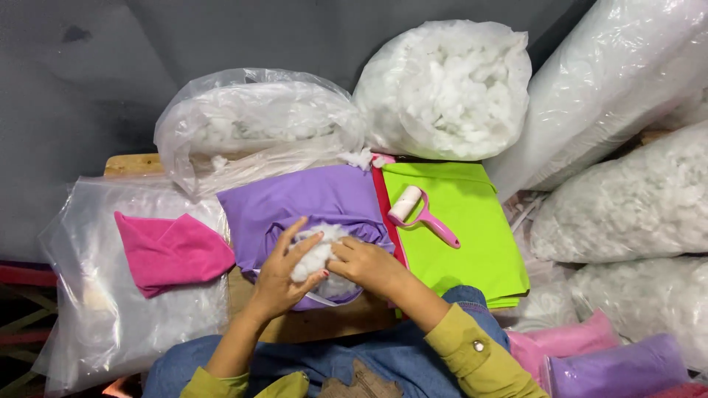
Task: The person stuffs a purple pillowcase with white synthetic filling by hand, repeatedly adding material from a large bag and distributing it evenly. They smooth the pillowcase and use a pink lint roller to clean the surface before zipping it closed.
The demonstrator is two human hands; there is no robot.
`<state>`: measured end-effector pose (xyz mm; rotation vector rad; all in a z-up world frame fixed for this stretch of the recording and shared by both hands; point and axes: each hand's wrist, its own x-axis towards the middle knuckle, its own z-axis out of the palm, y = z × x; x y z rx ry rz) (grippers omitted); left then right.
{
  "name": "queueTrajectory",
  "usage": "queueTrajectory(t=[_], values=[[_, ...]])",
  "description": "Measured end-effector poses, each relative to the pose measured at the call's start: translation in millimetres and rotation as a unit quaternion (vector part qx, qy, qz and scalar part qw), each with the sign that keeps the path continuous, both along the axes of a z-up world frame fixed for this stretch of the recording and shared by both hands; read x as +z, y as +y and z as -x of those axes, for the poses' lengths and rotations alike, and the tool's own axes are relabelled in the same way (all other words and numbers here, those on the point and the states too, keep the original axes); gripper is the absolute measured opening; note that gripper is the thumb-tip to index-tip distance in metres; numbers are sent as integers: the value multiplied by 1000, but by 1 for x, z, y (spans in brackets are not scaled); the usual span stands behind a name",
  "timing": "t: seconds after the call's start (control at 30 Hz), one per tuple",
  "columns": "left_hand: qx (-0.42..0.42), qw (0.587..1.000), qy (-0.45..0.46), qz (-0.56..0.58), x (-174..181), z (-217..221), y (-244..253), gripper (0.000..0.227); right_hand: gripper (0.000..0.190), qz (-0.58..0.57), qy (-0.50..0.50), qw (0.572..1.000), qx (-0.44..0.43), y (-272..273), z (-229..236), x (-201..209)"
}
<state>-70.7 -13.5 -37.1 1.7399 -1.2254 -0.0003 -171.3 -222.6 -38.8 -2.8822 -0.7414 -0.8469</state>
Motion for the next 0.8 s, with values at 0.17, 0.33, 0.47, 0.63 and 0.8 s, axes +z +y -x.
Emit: queueTrajectory(t=[0.17,0.33,0.47,0.63,0.8], values=[[-7,999,51,7,-25,1,-7,52,3,11,36,999,-28,-6,-5,-21],[-6,999,-27,33,31,1,-56,59,11,-46,51,995,-73,-42,7,28],[-65,978,-141,139,89,-10,-161,53,2,-49,-51,982,-174,-108,17,95],[-62,947,-235,212,137,-27,-299,48,11,26,-226,910,-347,-202,-5,155],[72,970,-232,10,115,-58,-389,25,54,-125,-26,928,-350,-300,-52,108]])
